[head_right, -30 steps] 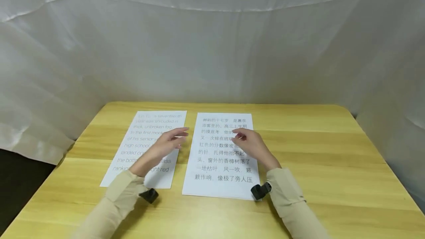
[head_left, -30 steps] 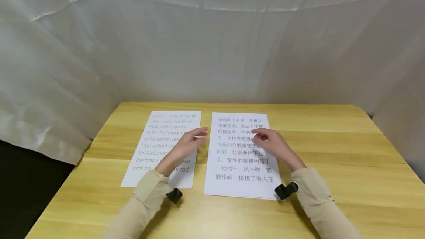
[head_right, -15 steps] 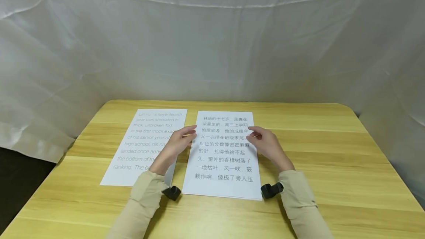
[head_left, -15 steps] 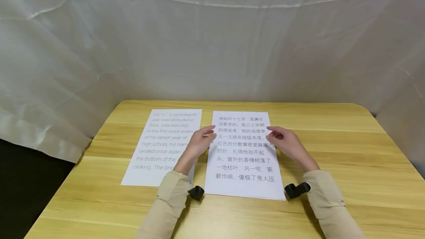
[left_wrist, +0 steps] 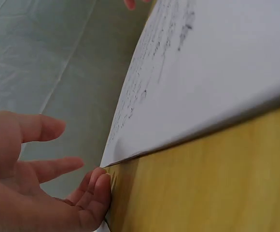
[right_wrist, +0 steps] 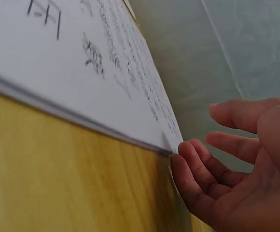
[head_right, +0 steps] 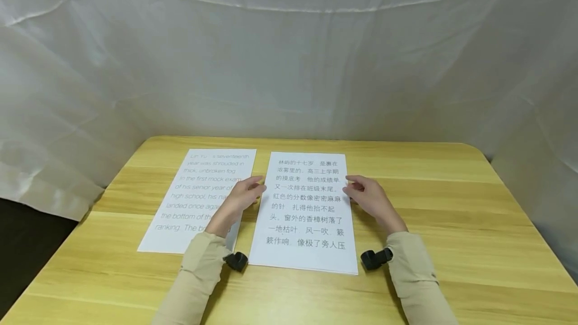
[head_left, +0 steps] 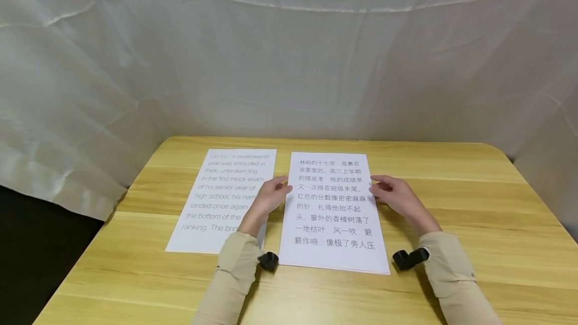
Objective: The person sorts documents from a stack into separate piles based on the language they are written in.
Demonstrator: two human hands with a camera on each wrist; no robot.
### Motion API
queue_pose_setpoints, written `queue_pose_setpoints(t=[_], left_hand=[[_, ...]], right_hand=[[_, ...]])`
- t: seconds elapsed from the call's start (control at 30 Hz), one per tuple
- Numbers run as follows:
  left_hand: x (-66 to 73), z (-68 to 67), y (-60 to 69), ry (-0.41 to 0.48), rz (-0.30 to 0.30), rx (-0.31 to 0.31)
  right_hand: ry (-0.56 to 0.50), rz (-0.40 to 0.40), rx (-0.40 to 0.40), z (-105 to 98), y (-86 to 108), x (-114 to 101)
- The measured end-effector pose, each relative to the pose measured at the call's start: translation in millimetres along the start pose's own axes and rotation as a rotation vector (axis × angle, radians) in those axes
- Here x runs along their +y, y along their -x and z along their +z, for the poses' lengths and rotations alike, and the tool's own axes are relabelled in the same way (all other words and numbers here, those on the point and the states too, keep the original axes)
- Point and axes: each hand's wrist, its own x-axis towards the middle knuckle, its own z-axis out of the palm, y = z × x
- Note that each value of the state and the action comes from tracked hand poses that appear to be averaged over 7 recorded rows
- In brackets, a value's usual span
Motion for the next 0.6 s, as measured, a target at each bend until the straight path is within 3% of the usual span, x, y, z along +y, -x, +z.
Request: queue_pose_setpoints(t=[0.17,0.33,0.6], left_hand=[[-3.8,0.6,-3.4,-0.035,-0.007,-0.001],[-6.0,1.0,-5.7,-0.054,-0.003,0.002],[-5.5,3.7,-7.4,-0.096,-0.008,0.028]], right_hand=[[0.026,0.024,0.019,0.7,-3.0,6.9],[0.039,-0.002,0.037,0.9,-4.6,13.8],[0.157,-0.023,0.033,3.4,-5.5,13.9]])
